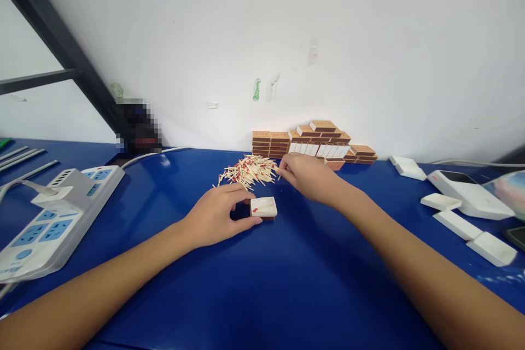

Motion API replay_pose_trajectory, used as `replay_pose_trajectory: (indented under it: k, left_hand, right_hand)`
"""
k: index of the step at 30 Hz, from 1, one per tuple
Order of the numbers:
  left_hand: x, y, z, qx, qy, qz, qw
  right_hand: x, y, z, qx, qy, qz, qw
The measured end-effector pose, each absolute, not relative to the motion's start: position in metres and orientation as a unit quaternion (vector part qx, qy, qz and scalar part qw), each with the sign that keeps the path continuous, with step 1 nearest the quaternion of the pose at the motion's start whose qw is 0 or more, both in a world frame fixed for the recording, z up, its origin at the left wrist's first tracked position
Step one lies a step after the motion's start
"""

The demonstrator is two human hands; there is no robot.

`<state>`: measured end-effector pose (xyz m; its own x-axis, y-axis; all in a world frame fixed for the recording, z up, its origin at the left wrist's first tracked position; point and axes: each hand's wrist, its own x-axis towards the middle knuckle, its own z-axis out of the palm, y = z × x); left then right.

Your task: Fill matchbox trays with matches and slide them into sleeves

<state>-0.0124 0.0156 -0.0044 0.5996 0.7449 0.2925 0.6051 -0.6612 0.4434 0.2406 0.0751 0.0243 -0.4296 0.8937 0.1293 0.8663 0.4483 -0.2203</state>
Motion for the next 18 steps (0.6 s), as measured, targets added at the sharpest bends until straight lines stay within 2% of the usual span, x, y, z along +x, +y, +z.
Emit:
replay_pose_trajectory:
  k: [6, 18]
  left_hand:
    - [-0.011, 0.015, -0.003, 0.877, 0.392, 0.227, 0.158]
    - [-0.007, 0.012, -0.004, 0.893, 0.382, 0.203, 0.124]
  right_hand:
    - [0.256, 0.027, 0.026, -0.455, -0.875, 0.102, 0.135]
    - [0.236, -0.002, 0.021, -0.382, -0.913, -0.134, 0.047]
